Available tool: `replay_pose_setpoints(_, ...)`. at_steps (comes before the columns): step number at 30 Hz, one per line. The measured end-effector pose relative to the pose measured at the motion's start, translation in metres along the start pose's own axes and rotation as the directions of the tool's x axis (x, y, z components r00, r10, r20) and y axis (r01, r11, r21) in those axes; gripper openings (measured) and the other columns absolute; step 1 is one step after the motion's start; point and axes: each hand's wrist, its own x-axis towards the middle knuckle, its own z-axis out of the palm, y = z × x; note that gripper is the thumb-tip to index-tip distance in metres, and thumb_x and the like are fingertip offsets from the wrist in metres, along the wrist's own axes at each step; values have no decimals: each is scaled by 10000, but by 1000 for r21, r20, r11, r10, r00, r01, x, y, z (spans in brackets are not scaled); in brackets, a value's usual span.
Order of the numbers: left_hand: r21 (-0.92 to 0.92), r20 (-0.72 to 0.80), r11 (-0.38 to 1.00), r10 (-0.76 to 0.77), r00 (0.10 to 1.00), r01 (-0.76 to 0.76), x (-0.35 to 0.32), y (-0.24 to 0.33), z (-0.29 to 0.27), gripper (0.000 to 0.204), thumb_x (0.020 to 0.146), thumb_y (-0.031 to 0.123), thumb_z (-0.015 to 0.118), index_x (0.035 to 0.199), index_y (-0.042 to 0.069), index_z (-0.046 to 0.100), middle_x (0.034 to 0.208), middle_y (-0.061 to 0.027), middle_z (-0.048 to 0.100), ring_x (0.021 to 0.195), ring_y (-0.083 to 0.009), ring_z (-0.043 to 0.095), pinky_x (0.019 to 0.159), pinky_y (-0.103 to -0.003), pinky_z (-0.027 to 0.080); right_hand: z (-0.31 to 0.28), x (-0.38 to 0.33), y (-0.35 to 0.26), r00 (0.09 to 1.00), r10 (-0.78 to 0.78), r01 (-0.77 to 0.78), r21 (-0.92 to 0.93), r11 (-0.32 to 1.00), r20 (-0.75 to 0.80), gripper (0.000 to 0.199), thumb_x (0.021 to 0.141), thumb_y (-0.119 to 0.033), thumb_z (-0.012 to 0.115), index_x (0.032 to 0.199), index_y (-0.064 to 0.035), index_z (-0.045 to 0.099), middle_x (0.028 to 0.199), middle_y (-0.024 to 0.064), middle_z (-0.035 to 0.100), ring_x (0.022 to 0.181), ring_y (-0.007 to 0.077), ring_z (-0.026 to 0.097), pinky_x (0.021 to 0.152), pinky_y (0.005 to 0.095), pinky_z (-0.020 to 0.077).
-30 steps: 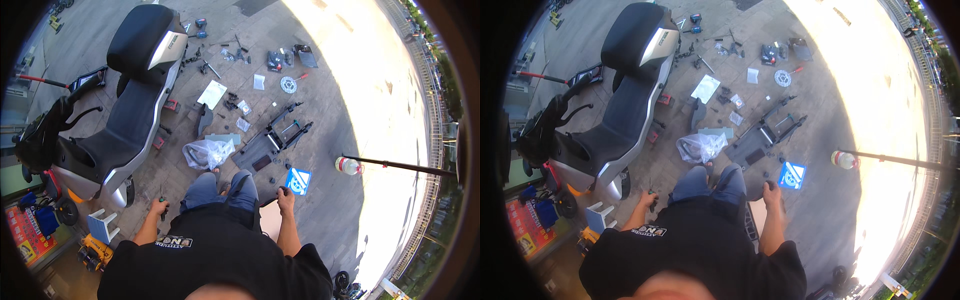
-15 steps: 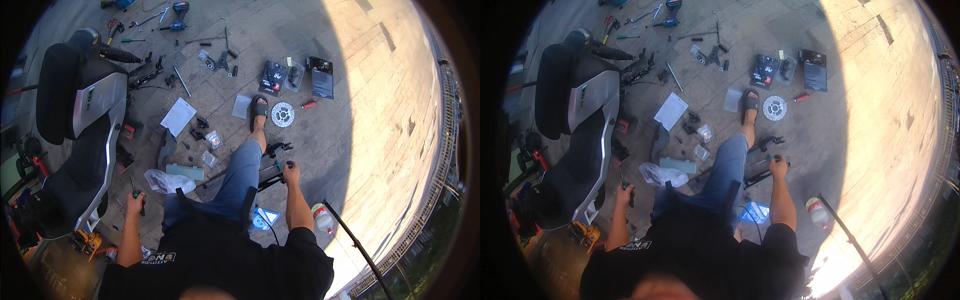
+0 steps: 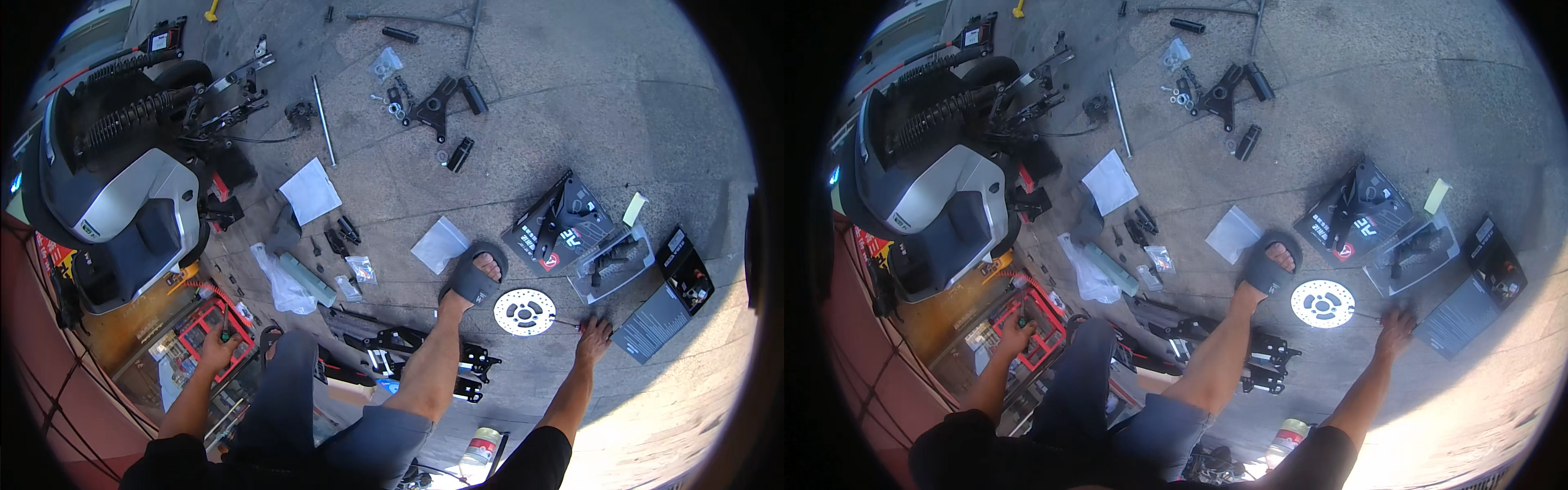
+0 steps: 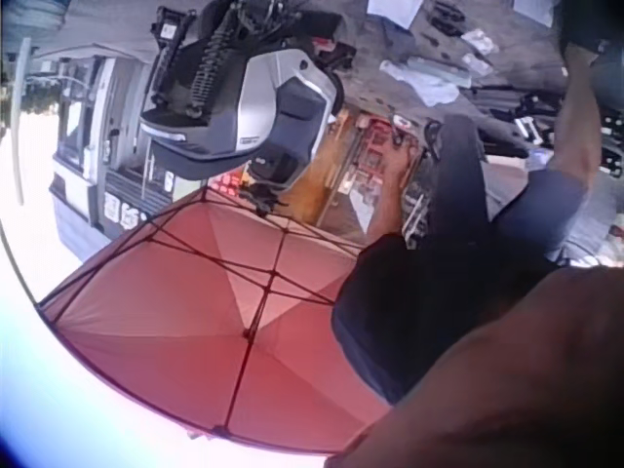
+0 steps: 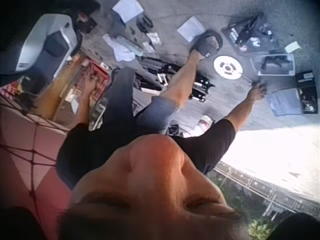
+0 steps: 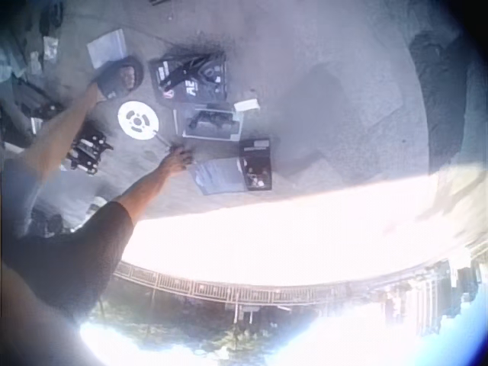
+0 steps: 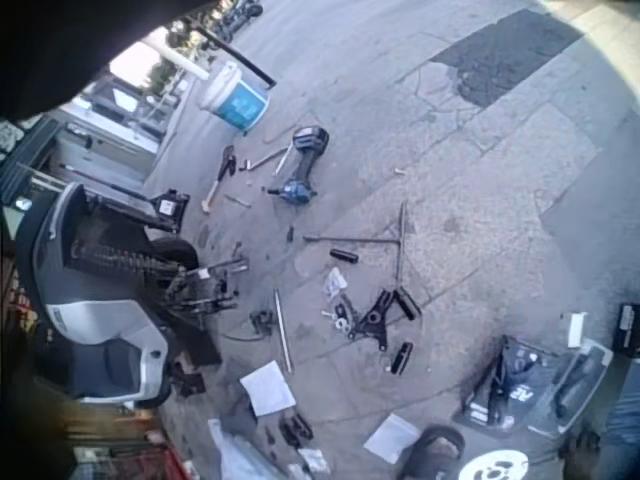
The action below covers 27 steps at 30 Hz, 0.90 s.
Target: The person removes a metal bracket from a scooter's undercarriage using a screwdriver. They then pick up a black metal frame and attach it to the scooter's suspension system, securing it with bolts and a screwdriver.
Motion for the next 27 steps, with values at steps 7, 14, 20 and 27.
replay_pose_setpoints(7,-784,-22,612,-200,979,108,2,34,-11,147,881,140,633,968,40,572,851,-82,633,719,-182,597,660,-350,511,-62,-94,-14,992,-25,-12,285,958,123,170,973,-205,465,1001,-40,490,913,155,571,867,326,590,729,464,453)
replay_pose_setpoints(14,-826,299,-114,740,602,552,-71,156,65,206,856,89,575,1048,25,535,1063,-166,575,877,-231,609,831,-422,492,-378,-219,-91,832,547,9,984,-178,91,413,962,-430,486,1101,-43,453,810,52,516,657,164,519,544,266,429)
replay_pose_setpoints(20,-811,481,60,632,607,581,-124,88,87,161,936,94,531,1079,21,529,1008,-106,602,903,-159,585,838,-319,471,-460,-337,-275,954,-38,296,953,-60,-298,339,930,-375,531,994,-49,462,782,68,548,650,180,554,606,296,475)
replay_pose_setpoints(27,-761,633,-83,119,765,643,-60,112,86,197,915,156,604,1055,17,600,878,-79,638,687,-193,639,607,-308,523,-542,-310,-320,887,-414,185,979,-88,-205,428,963,-398,471,1133,-10,412,810,102,554,608,156,536,567,266,451)
